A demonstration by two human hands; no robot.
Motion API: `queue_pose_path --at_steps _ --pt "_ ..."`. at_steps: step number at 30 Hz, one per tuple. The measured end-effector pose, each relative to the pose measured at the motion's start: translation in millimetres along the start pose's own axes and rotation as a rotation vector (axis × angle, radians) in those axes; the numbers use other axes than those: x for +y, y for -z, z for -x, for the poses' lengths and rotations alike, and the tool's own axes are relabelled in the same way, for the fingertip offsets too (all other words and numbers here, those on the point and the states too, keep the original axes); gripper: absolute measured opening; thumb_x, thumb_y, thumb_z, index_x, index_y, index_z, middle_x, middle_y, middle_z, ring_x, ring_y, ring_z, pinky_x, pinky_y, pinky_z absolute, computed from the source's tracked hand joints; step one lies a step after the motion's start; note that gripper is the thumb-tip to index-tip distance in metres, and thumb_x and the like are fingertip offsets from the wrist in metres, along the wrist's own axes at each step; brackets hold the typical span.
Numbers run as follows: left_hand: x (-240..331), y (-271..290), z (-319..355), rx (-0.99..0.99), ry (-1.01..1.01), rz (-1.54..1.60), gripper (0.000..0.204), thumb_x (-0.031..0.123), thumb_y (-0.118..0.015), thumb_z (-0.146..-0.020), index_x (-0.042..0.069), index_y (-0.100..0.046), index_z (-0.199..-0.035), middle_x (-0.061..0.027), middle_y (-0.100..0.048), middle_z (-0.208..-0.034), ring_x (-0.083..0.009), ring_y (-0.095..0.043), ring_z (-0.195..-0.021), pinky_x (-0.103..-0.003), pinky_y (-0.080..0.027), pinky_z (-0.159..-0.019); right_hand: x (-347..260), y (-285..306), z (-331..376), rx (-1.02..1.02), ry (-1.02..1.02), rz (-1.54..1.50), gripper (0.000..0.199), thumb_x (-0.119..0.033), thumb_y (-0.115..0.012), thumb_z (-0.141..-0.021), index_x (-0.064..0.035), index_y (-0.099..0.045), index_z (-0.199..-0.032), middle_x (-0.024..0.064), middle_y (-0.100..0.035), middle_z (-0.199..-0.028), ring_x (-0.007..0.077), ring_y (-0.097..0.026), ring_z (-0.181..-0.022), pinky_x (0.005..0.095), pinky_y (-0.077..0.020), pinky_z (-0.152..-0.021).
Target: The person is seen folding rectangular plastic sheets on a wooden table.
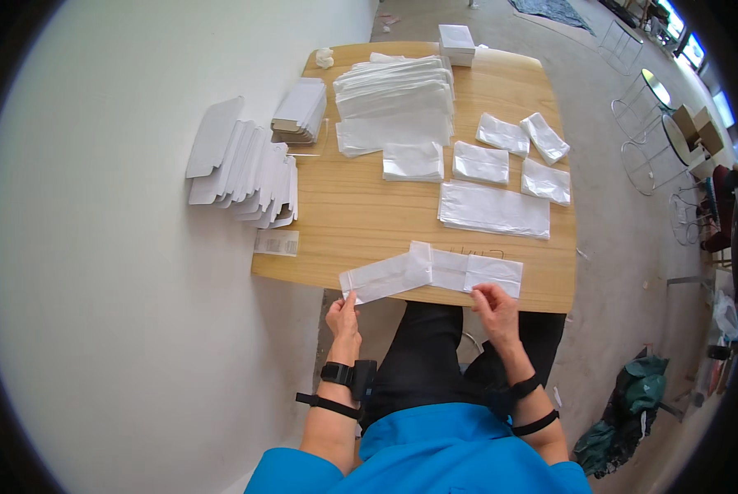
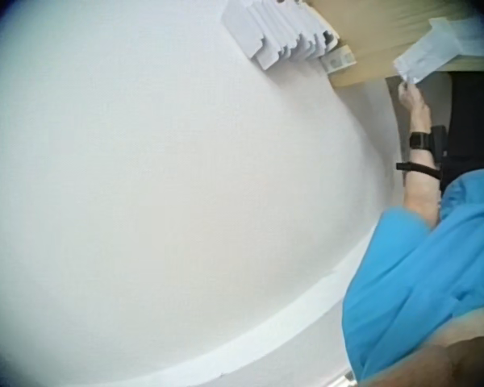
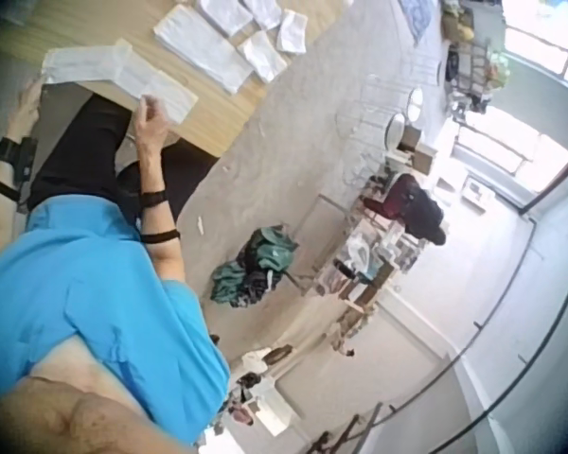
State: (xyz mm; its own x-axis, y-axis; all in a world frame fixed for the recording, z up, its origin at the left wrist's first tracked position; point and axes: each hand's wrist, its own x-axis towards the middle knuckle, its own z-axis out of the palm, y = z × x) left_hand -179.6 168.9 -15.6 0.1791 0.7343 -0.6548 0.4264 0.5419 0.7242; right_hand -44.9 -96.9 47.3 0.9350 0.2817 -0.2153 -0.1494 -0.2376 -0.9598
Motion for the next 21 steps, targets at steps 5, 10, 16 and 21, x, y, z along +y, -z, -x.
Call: queue_pose_path --at_steps 5,10,16,21 --pt "43.1 -35.6 74.9 -0.037 -0.624 -0.224 0.022 0.019 -0.072 -0.083 0.002 -0.059 -0.079 -0.0003 -0.053 -0.069 -0.0103 -0.046 -0.061 -0.026 -0.040 -0.056 -64.9 -43.8 19.6 -0.132 0.274 0.164 0.035 -0.019 -0.071 -0.081 -0.0015 -0.060 -0.109 0.0151 -0.061 -0.100 0.0227 -0.062 -0.090 0.0328 -0.0508 -0.075" --pt "49.7 -86.4 139.9 -0.555 -1.070 -0.353 0.018 0.012 -0.072 -0.073 0.006 -0.064 -0.088 -0.0097 -0.062 -0.088 -0.0316 -0.057 -0.088 -0.040 -0.044 -0.076 -63.1 -57.7 2.8 -0.010 0.003 -0.030 0.032 -0.019 -0.069 -0.083 0.0019 -0.063 -0.107 0.0105 -0.065 -0.094 0.0143 -0.060 -0.081 0.0279 -0.0484 -0.072" --pt "47.3 -85.4 131.3 -0.531 -1.235 -0.532 0.045 0.019 -0.070 -0.079 0.007 -0.056 -0.120 -0.0115 -0.051 -0.129 -0.0302 -0.046 -0.121 -0.043 -0.035 -0.102 -21.0 25.8 -15.1 0.322 -0.092 -0.181 0.019 -0.017 -0.065 -0.089 0.0014 -0.068 -0.089 -0.0023 -0.062 -0.074 0.0041 -0.051 -0.067 0.0226 -0.0418 -0.060" --pt "49.7 -108.7 101.0 -0.643 -1.477 -1.013 0.078 0.034 -0.065 -0.084 0.003 -0.028 -0.145 -0.0122 -0.025 -0.152 -0.0307 -0.019 -0.142 -0.048 -0.012 -0.116 1.6 79.5 -16.4 0.419 -0.109 -0.215 0.022 -0.020 -0.067 -0.089 0.0017 -0.067 -0.085 -0.0043 -0.059 -0.071 0.0038 -0.047 -0.066 0.0214 -0.0387 -0.060"
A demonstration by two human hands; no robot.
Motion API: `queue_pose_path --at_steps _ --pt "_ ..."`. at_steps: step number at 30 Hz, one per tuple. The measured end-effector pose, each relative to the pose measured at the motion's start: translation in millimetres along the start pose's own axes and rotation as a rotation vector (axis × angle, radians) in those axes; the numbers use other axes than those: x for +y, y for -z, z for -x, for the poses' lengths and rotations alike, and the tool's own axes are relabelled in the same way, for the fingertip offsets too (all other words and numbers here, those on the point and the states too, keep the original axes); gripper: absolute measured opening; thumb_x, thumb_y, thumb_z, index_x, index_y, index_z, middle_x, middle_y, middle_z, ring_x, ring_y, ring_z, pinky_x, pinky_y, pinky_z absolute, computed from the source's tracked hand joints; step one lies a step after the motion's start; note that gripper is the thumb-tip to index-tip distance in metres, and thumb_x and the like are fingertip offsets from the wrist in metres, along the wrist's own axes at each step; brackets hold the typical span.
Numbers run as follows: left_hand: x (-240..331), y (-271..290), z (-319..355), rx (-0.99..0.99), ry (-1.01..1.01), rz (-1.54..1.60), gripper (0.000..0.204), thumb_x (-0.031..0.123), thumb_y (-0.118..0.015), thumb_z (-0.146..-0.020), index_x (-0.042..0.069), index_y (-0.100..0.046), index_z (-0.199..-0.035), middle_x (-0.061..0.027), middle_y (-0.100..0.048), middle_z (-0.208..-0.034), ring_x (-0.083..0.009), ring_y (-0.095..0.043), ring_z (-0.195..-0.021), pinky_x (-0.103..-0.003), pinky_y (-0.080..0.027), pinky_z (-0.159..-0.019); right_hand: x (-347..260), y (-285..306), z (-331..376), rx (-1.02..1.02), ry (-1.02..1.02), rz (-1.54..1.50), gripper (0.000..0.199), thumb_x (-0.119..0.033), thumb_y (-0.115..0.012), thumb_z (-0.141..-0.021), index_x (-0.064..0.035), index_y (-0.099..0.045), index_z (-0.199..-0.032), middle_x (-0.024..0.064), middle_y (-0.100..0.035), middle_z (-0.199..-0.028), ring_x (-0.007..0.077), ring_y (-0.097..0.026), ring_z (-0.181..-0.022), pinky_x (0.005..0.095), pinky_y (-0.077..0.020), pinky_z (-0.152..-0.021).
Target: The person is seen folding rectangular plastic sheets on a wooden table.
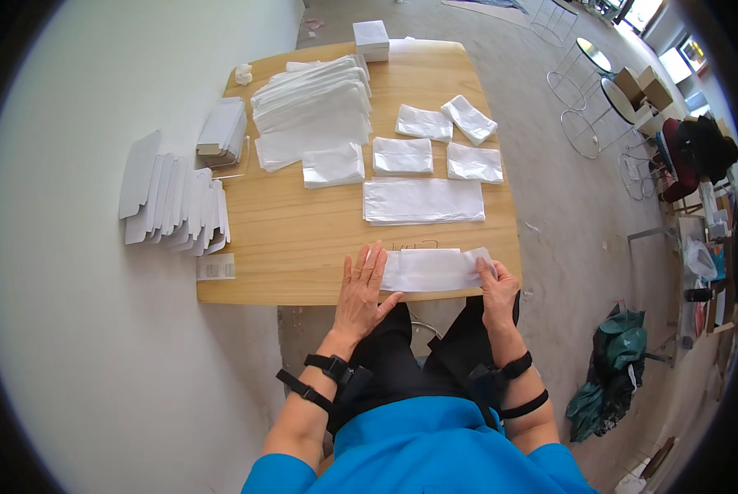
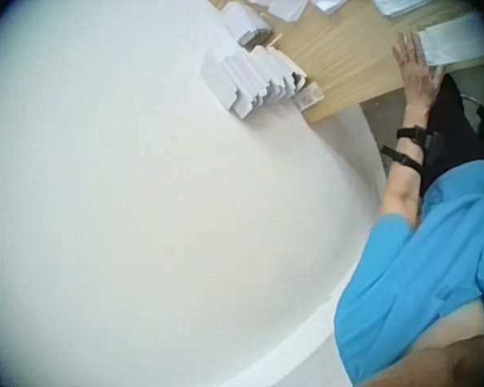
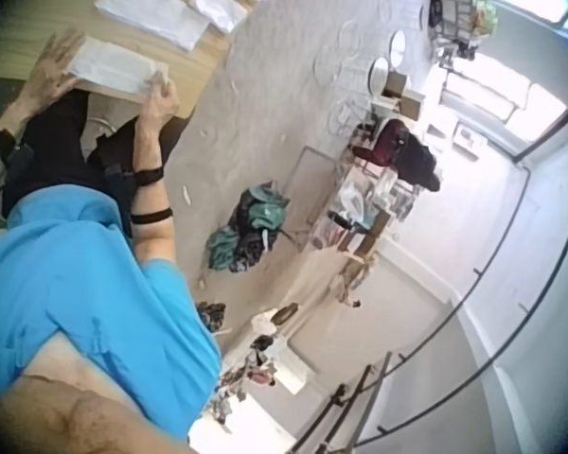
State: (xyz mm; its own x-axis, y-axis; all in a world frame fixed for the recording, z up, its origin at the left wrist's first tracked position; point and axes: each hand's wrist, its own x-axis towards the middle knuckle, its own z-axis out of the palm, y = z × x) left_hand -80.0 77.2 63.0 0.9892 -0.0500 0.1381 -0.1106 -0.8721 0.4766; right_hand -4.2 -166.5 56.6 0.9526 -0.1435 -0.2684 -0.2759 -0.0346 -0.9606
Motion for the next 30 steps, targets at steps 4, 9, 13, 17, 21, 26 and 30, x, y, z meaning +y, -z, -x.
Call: queue_pose_path --at_steps 4,9,13,17,21,26,30 --pt "-3.2 -11.6 -7.3 -0.135 -0.072 -0.103 0.083 0.038 -0.067 -0.082 0.003 -0.027 -0.145 -0.0092 -0.023 -0.154 -0.0282 -0.016 -0.143 -0.048 -0.009 -0.117 11.1 15.9 -14.2 0.079 -0.035 -0.018 0.023 -0.020 -0.068 -0.088 0.0025 -0.066 -0.082 -0.0049 -0.058 -0.071 0.0037 -0.045 -0.064 0.0212 -0.0372 -0.059" --pt "-7.5 -20.5 -7.3 -0.211 -0.088 -0.181 0.082 0.042 -0.063 -0.084 0.003 -0.026 -0.146 -0.0081 -0.023 -0.154 -0.0256 -0.016 -0.144 -0.047 -0.007 -0.118 20.6 24.3 -21.9 0.110 -0.046 0.019 0.023 -0.019 -0.067 -0.088 0.0028 -0.066 -0.084 -0.0042 -0.059 -0.071 0.0037 -0.046 -0.064 0.0215 -0.0380 -0.057" --pt "-8.1 -24.6 -6.2 -0.197 -0.078 -0.118 0.082 0.037 -0.067 -0.082 0.003 -0.027 -0.145 -0.0088 -0.024 -0.153 -0.0270 -0.016 -0.143 -0.046 -0.008 -0.118 21.5 31.2 -27.8 0.164 -0.057 -0.012 0.021 -0.019 -0.067 -0.089 0.0020 -0.067 -0.086 -0.0024 -0.060 -0.073 0.0049 -0.049 -0.063 0.0218 -0.0400 -0.057" --pt "-8.2 -25.5 -4.8 -0.225 -0.084 -0.137 0.082 0.038 -0.066 -0.082 0.003 -0.027 -0.145 -0.0093 -0.024 -0.153 -0.0274 -0.016 -0.143 -0.046 -0.008 -0.118 16.4 34.3 -27.9 0.166 -0.052 -0.051 0.020 -0.019 -0.065 -0.090 0.0018 -0.066 -0.088 -0.0017 -0.061 -0.074 0.0055 -0.050 -0.063 0.0219 -0.0406 -0.056" --pt "-11.5 -29.4 -4.8 -0.249 -0.100 -0.169 0.080 0.040 -0.064 -0.083 0.004 -0.029 -0.145 -0.0087 -0.024 -0.153 -0.0276 -0.015 -0.144 -0.047 -0.007 -0.117 22.2 39.3 -29.9 0.151 -0.059 -0.024 0.021 -0.018 -0.065 -0.090 0.0024 -0.066 -0.090 -0.0014 -0.061 -0.074 0.0050 -0.050 -0.064 0.0210 -0.0402 -0.057" --pt "-12.3 -32.3 -3.2 -0.261 -0.097 -0.203 0.078 0.042 -0.063 -0.083 0.005 -0.032 -0.144 -0.0074 -0.025 -0.153 -0.0276 -0.014 -0.144 -0.049 -0.004 -0.117 34.0 42.9 -35.4 0.160 -0.062 0.058 0.021 -0.018 -0.065 -0.090 0.0033 -0.066 -0.090 -0.0006 -0.062 -0.075 0.0056 -0.051 -0.066 0.0225 -0.0419 -0.060" --pt "-12.6 -34.4 -2.0 -0.260 -0.085 -0.212 0.076 0.042 -0.063 -0.083 0.008 -0.033 -0.144 -0.0065 -0.024 -0.154 -0.0278 -0.013 -0.144 -0.051 -0.002 -0.117 41.8 43.6 -40.4 0.180 -0.029 0.116 0.022 -0.019 -0.065 -0.089 0.0036 -0.066 -0.089 0.0005 -0.063 -0.076 0.0073 -0.053 -0.068 0.0247 -0.0441 -0.062"
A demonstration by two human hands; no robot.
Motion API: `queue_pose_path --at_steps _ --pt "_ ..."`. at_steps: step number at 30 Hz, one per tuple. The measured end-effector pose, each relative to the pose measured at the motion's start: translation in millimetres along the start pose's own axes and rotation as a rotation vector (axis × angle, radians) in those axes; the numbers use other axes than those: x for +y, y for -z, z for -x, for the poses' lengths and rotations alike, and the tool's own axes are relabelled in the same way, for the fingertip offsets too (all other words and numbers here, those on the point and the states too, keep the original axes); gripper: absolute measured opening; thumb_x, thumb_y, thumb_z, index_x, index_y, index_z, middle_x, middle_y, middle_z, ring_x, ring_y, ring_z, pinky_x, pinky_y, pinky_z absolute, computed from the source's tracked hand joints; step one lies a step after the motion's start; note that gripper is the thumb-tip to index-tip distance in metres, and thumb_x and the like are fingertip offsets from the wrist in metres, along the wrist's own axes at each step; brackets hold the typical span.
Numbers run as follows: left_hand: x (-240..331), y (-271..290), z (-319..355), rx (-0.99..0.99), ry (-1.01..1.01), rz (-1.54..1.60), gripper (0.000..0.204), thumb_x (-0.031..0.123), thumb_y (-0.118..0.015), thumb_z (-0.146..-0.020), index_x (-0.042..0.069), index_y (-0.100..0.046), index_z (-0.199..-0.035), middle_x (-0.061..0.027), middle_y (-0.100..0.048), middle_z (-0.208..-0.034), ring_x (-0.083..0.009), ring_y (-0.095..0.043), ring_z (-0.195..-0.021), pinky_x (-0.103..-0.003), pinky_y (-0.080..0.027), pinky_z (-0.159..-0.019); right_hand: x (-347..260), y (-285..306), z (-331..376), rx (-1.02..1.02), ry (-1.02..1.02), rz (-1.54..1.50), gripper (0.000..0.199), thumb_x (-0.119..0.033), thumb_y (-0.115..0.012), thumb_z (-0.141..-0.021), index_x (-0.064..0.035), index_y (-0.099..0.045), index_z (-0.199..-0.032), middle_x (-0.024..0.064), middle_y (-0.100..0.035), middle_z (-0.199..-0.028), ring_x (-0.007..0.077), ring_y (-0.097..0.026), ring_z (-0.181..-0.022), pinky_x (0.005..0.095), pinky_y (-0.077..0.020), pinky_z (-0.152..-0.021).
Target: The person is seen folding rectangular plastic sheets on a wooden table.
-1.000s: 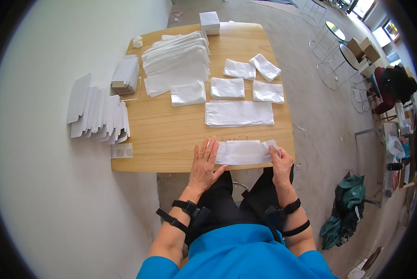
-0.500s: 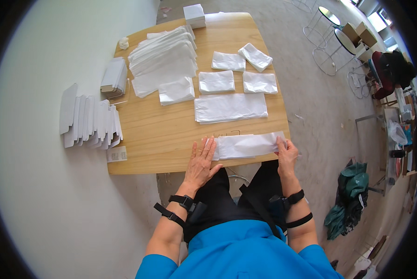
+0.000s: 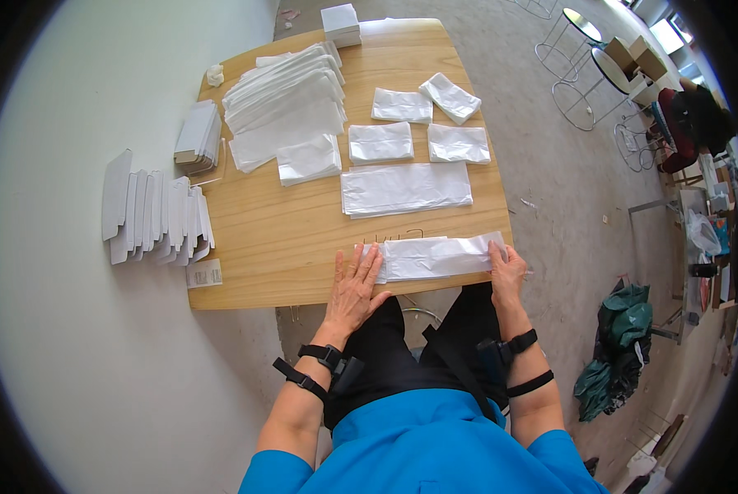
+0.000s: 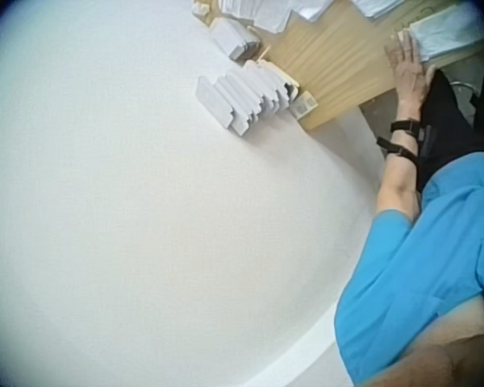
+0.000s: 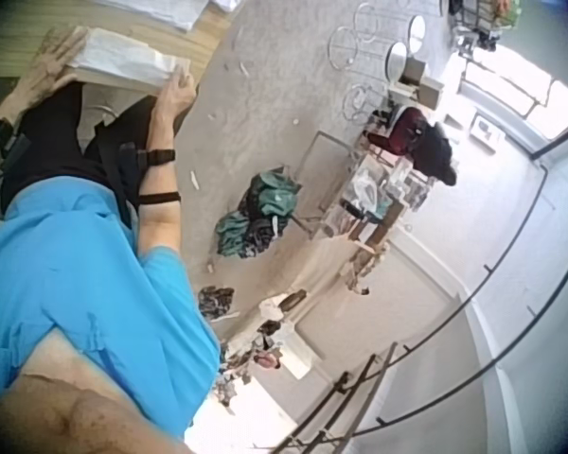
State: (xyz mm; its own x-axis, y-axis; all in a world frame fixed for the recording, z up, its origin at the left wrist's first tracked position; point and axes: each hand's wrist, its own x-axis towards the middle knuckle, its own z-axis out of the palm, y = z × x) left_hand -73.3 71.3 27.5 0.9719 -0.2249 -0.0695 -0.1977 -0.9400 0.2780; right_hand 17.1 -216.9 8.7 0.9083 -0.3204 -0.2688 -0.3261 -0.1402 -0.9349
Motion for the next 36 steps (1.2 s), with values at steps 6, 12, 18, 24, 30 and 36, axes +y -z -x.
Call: queue_pose_path --at_steps 6,12,18,24,30,36 --pt "-0.5 -3.6 1.6 0.008 0.013 -0.003 0.070 0.043 -0.063 -0.083 0.020 -0.036 -0.144 -0.0048 -0.023 -0.154 -0.0274 -0.013 -0.144 -0.056 0.000 -0.115 6.3 -1.0 -5.0 0.004 0.030 0.072 0.025 -0.021 -0.065 -0.089 0.0044 -0.066 -0.089 0.0032 -0.065 -0.077 0.0092 -0.055 -0.070 0.0268 -0.0458 -0.064" --pt "1.5 -1.2 -0.9 0.002 0.009 0.005 0.068 0.041 -0.064 -0.083 0.024 -0.038 -0.143 -0.0040 -0.022 -0.154 -0.0267 -0.012 -0.144 -0.060 0.001 -0.113 8.9 2.7 -11.9 0.042 0.045 0.242 0.027 -0.022 -0.066 -0.086 0.0047 -0.066 -0.088 0.0089 -0.067 -0.077 0.0142 -0.059 -0.069 0.0308 -0.0477 -0.066" --pt "2.7 3.7 -1.4 -0.024 0.032 -0.002 0.067 0.040 -0.065 -0.083 0.025 -0.038 -0.143 -0.0048 -0.023 -0.154 -0.0273 -0.014 -0.144 -0.062 0.001 -0.112 -43.2 -20.6 22.3 0.262 0.651 0.606 0.032 -0.005 -0.059 -0.077 0.0003 -0.055 -0.108 0.0198 -0.057 -0.099 0.0355 -0.056 -0.096 0.0418 -0.0449 -0.086" --pt "4.1 1.2 -3.2 -0.020 0.013 -0.007 0.072 0.041 -0.064 -0.083 0.018 -0.034 -0.145 -0.0057 -0.023 -0.154 -0.0279 -0.014 -0.144 -0.063 0.001 -0.111 -3.0 -111.3 66.0 -0.358 0.211 0.097 0.018 -0.004 -0.054 -0.086 0.0004 -0.061 -0.102 0.0129 -0.066 -0.089 0.0210 -0.066 -0.080 0.0318 -0.0521 -0.072" --pt "-4.6 -3.6 6.2 -0.028 0.038 0.001 0.080 0.043 -0.063 -0.083 0.008 -0.028 -0.146 -0.0065 -0.021 -0.155 -0.0287 -0.012 -0.144 -0.062 0.000 -0.112 0.8 -122.8 64.0 -0.328 0.052 -0.034 0.017 0.003 -0.048 -0.088 0.0013 -0.061 -0.099 0.0089 -0.067 -0.086 0.0160 -0.068 -0.084 0.0277 -0.0534 -0.075" --pt "3.0 -1.3 17.6 0.167 0.172 0.139 0.078 0.036 -0.070 -0.079 0.010 -0.033 -0.143 -0.0068 -0.026 -0.152 -0.0300 -0.020 -0.141 -0.058 -0.007 -0.111 1.7 -125.0 62.4 -0.311 0.039 0.026 0.016 0.004 -0.047 -0.087 0.0008 -0.060 -0.096 0.0085 -0.067 -0.086 0.0157 -0.068 -0.081 0.0275 -0.0536 -0.074"
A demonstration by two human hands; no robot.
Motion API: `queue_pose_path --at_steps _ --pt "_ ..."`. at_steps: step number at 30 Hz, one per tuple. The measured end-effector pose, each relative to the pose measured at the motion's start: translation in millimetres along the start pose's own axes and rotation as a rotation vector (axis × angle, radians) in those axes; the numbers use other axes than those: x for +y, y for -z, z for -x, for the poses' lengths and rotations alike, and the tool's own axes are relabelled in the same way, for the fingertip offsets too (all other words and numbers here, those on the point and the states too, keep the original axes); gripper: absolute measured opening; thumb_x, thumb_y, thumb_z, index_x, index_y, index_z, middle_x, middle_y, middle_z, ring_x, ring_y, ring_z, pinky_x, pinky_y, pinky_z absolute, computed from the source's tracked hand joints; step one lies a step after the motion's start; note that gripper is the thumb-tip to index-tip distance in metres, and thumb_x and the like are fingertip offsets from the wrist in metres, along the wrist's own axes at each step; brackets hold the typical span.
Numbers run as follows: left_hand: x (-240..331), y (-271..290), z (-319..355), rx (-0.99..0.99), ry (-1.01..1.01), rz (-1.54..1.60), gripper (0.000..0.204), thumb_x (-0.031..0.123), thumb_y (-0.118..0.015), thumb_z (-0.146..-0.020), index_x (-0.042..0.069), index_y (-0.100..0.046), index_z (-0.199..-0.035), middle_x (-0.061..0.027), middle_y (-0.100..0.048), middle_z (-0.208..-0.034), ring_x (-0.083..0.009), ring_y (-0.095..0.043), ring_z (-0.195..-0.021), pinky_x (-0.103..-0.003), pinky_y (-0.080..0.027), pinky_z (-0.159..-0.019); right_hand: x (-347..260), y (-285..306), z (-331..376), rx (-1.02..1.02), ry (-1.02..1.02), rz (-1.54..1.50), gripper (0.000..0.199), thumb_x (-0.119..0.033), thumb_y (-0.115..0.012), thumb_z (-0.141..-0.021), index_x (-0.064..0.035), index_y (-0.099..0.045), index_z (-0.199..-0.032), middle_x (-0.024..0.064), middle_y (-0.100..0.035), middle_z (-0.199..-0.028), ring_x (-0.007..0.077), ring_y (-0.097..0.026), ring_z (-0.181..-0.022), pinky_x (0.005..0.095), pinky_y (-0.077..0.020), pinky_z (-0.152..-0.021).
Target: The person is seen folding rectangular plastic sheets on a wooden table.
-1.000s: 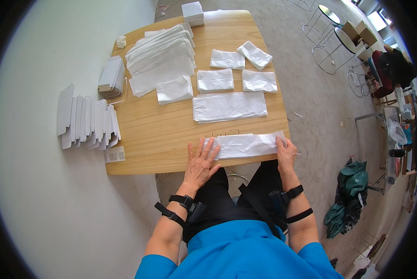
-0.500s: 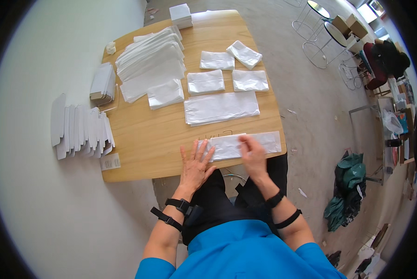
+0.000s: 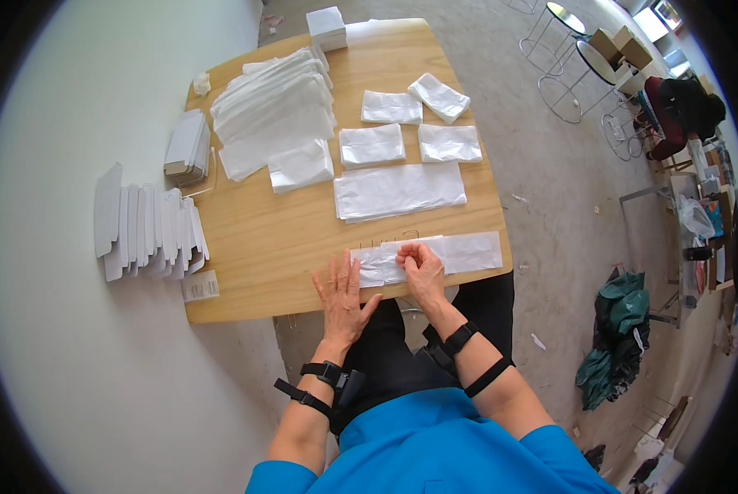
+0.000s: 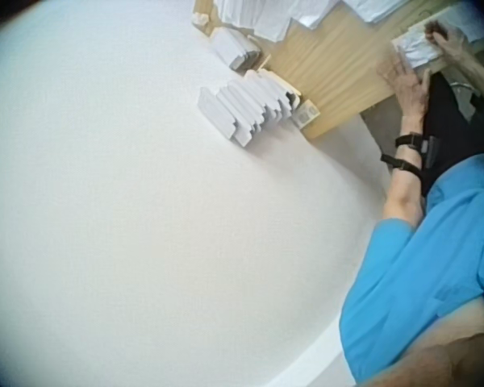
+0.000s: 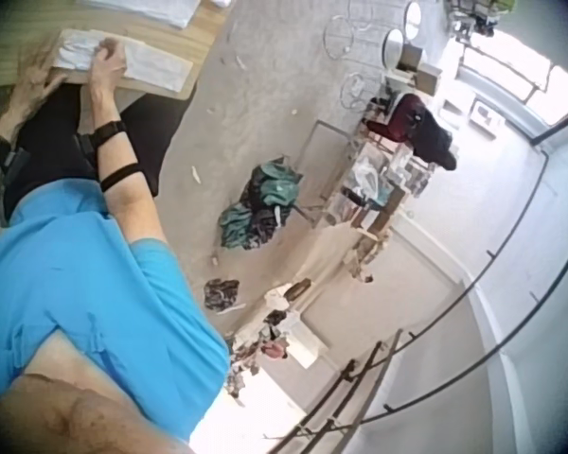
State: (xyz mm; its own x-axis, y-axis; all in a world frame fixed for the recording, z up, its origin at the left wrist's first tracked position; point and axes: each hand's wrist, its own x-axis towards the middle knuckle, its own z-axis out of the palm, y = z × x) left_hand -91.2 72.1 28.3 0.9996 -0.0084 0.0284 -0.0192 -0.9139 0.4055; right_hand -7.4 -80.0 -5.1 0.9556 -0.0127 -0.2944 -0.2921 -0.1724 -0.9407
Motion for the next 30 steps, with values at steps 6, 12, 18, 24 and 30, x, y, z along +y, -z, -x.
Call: queue_pose_path --at_steps 6,12,18,24,30 --pt "8.2 -11.1 -2.1 0.084 -0.076 -0.018 0.056 0.029 -0.073 -0.076 0.011 -0.052 -0.126 -0.0039 -0.047 -0.131 -0.0255 -0.040 -0.122 -0.047 -0.026 -0.103 2.9 -2.5 -1.4 0.008 0.002 -0.011 0.015 0.005 -0.048 -0.086 0.0003 -0.059 -0.094 0.0078 -0.067 -0.085 0.0157 -0.068 -0.080 0.0272 -0.0534 -0.073" --pt "-1.6 -13.0 3.4 0.140 -0.130 -0.158 0.051 0.030 -0.070 -0.078 0.008 -0.056 -0.122 -0.0024 -0.053 -0.123 -0.0217 -0.045 -0.118 -0.045 -0.027 -0.103 4.1 -1.0 -3.1 0.000 -0.019 -0.030 0.014 0.005 -0.049 -0.086 0.0007 -0.059 -0.093 0.0079 -0.067 -0.085 0.0155 -0.068 -0.080 0.0270 -0.0532 -0.073" --pt "-1.0 -5.4 8.5 0.194 -0.009 -0.174 0.049 0.031 -0.069 -0.078 0.009 -0.057 -0.121 -0.0024 -0.053 -0.123 -0.0216 -0.046 -0.117 -0.046 -0.026 -0.104 -0.1 -0.6 -2.8 -0.004 -0.023 -0.020 0.015 0.005 -0.048 -0.085 0.0006 -0.059 -0.093 0.0078 -0.067 -0.085 0.0147 -0.068 -0.080 0.0263 -0.0530 -0.073" --pt "6.3 -16.3 5.4 0.285 0.118 0.012 0.030 0.026 -0.070 -0.079 0.011 -0.060 -0.103 -0.0016 -0.056 -0.113 -0.0224 -0.048 -0.111 -0.046 -0.029 -0.099 2.3 -1.9 -2.8 -0.001 -0.030 -0.052 0.016 0.005 -0.048 -0.084 0.0007 -0.060 -0.093 0.0074 -0.067 -0.085 0.0143 -0.068 -0.079 0.0259 -0.0530 -0.073" --pt "8.8 -14.6 -7.3 0.418 0.378 0.342 0.013 0.016 -0.065 -0.085 0.009 -0.059 -0.095 -0.0037 -0.060 -0.094 -0.0205 -0.055 -0.094 -0.036 -0.038 -0.089 4.4 -0.1 -4.6 -0.009 -0.042 -0.051 0.015 0.004 -0.049 -0.084 0.0006 -0.060 -0.093 0.0068 -0.067 -0.085 0.0139 -0.068 -0.079 0.0254 -0.0527 -0.073"
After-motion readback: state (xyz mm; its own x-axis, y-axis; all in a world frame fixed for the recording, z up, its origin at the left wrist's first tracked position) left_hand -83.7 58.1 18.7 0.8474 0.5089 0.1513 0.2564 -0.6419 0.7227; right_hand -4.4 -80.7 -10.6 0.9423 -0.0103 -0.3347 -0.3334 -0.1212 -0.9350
